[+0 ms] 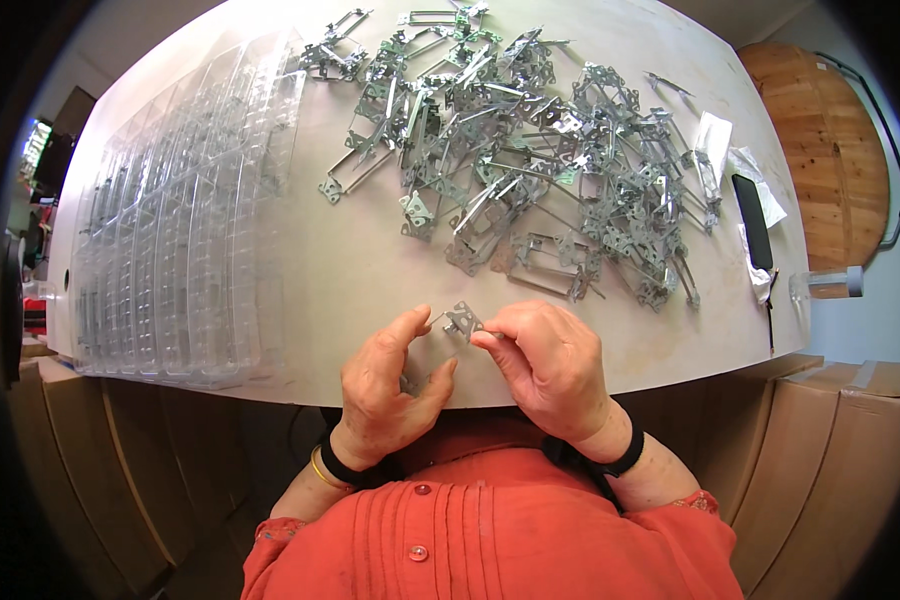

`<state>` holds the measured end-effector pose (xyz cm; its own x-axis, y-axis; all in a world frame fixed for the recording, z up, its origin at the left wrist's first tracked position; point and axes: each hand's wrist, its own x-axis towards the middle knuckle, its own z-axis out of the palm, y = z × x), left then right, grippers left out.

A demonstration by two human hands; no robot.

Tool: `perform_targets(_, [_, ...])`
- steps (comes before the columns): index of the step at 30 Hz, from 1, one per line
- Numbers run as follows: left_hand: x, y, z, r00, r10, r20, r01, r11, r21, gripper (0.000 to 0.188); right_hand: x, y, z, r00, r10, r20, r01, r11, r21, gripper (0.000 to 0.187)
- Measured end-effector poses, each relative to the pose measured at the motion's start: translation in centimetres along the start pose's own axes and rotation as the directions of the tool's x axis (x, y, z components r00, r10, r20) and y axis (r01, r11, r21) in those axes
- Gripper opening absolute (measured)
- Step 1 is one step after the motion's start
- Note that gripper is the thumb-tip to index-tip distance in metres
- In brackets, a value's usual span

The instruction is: The person assembles small metal hardware components by hand at a white table. They pick up metal brackets and thin rods from a pile, insert the rods into the brackets, and place the assembled units into a clear plastic tray. The process is repeated continuously throughout the clip.

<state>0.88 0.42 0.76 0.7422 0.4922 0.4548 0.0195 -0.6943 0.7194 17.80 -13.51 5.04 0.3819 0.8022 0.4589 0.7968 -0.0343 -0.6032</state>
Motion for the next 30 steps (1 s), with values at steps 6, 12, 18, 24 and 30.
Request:
perform_targets(6, [-0.1,0.0,0.4,0.999,0.03,-0.04,-0.028,0.998,0.053,0.069,-0.6,-0.1,0.1,0.99,0.139,-0.013,-0.137,0.985,0.107,0.018])
perform_targets(12, [0.1,0.8,0.7,0.998,0.036,-0.052,-0.027,0.983,0.181,0.069,-1.0,-0.2,-0.2,0.982,0.187,0.009,-0.187,0.973,0.135,0.016])
perform_targets(18, [0.8,2.8,0.5,0.998,-0.053,0.036,0.042,0.966,0.257,0.065,-1.0,-0.3,-0.2,0.978,0.205,0.045,-0.209,0.964,0.165,0.014])
perform_targets(24, [1.0,3.3,0.8,0.998,-0.054,0.038,0.042,0.962,0.271,0.058,-1.6,-0.3,0.0,0.953,0.284,0.104,-0.3,0.932,0.205,0.011])
perform_targets(30, [0.8,3.4,1.0,1.0,-0.016,-0.012,0.019,0.964,0.265,0.051,-1.8,-0.4,0.1,0.943,0.31,0.118,-0.33,0.915,0.233,0.009])
